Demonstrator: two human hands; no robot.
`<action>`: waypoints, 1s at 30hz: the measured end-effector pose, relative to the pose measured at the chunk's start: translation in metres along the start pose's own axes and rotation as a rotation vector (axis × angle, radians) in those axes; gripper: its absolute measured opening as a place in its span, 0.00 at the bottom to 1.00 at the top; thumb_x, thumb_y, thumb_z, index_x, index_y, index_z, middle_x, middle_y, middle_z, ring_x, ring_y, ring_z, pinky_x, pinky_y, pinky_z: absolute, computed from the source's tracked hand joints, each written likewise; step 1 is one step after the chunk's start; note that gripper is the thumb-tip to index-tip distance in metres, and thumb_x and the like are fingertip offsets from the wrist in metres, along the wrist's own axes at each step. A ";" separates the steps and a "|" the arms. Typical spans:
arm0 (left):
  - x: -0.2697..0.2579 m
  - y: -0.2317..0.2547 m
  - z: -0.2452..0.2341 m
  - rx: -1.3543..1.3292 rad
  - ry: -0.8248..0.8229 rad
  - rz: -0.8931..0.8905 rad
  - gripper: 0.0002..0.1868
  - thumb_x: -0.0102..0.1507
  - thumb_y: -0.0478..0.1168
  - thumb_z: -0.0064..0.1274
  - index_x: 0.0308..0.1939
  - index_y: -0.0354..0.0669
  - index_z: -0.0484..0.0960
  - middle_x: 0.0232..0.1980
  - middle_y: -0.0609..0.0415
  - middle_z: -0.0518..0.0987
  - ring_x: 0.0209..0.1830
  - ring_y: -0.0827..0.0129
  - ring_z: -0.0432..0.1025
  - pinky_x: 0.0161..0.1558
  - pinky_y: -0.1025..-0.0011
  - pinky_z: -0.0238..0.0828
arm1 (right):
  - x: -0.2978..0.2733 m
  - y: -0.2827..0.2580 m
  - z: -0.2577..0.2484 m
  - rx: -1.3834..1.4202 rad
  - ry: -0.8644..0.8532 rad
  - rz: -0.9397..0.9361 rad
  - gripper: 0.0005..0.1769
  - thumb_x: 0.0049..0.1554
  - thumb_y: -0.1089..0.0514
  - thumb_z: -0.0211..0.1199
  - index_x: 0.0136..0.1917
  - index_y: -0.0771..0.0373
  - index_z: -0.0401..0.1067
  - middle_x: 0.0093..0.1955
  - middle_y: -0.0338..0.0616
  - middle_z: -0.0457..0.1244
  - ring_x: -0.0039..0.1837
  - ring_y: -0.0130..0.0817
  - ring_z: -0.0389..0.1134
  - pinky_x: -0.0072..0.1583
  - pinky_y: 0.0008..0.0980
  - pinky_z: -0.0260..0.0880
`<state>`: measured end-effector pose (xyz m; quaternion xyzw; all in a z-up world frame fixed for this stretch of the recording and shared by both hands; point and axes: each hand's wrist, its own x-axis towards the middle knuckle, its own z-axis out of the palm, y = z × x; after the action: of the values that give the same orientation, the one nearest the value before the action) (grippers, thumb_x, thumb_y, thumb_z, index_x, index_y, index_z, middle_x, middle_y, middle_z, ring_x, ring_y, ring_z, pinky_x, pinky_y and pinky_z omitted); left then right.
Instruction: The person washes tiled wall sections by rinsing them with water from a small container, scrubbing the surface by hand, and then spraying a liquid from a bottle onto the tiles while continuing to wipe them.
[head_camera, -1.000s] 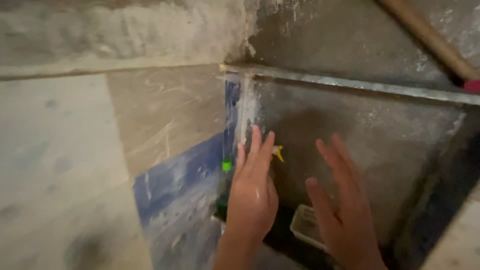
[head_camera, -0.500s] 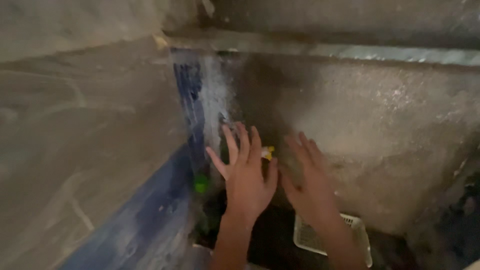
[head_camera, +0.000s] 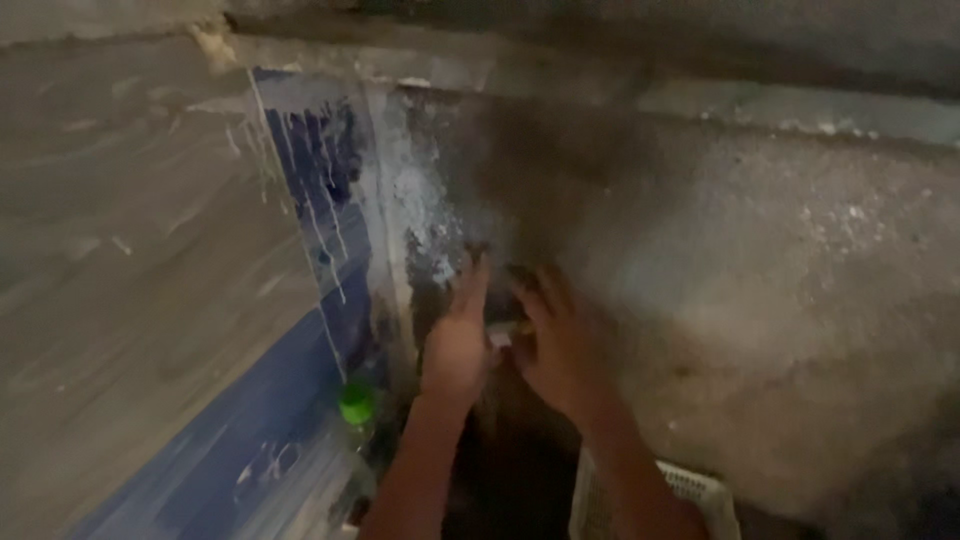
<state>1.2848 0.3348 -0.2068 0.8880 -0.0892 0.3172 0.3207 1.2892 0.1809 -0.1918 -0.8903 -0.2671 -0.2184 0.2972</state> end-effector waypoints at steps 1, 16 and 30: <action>0.002 -0.011 0.010 0.032 0.094 0.106 0.52 0.41 0.28 0.61 0.71 0.40 0.61 0.75 0.28 0.62 0.54 0.30 0.72 0.46 0.45 0.73 | 0.001 0.005 0.006 -0.061 0.049 -0.060 0.36 0.50 0.62 0.65 0.72 0.56 0.63 0.80 0.55 0.47 0.76 0.62 0.51 0.71 0.54 0.55; -0.011 -0.053 0.052 -0.058 0.030 -0.050 0.14 0.62 0.41 0.52 0.50 0.43 0.82 0.44 0.37 0.81 0.45 0.38 0.74 0.45 0.48 0.72 | 0.013 0.051 0.067 0.517 0.055 0.159 0.21 0.62 0.59 0.56 0.69 0.54 0.66 0.53 0.50 0.71 0.54 0.38 0.75 0.54 0.33 0.74; -0.010 0.080 -0.097 -0.464 0.416 -0.350 0.08 0.53 0.38 0.64 0.33 0.38 0.85 0.27 0.53 0.86 0.26 0.73 0.82 0.30 0.71 0.77 | 0.003 -0.090 0.033 0.568 0.074 0.223 0.46 0.52 0.49 0.64 0.78 0.58 0.49 0.54 0.44 0.67 0.56 0.37 0.73 0.54 0.38 0.71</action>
<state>1.1986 0.3328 -0.1142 0.7099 0.0617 0.4030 0.5744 1.2441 0.2645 -0.1766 -0.7869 -0.2069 -0.1335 0.5658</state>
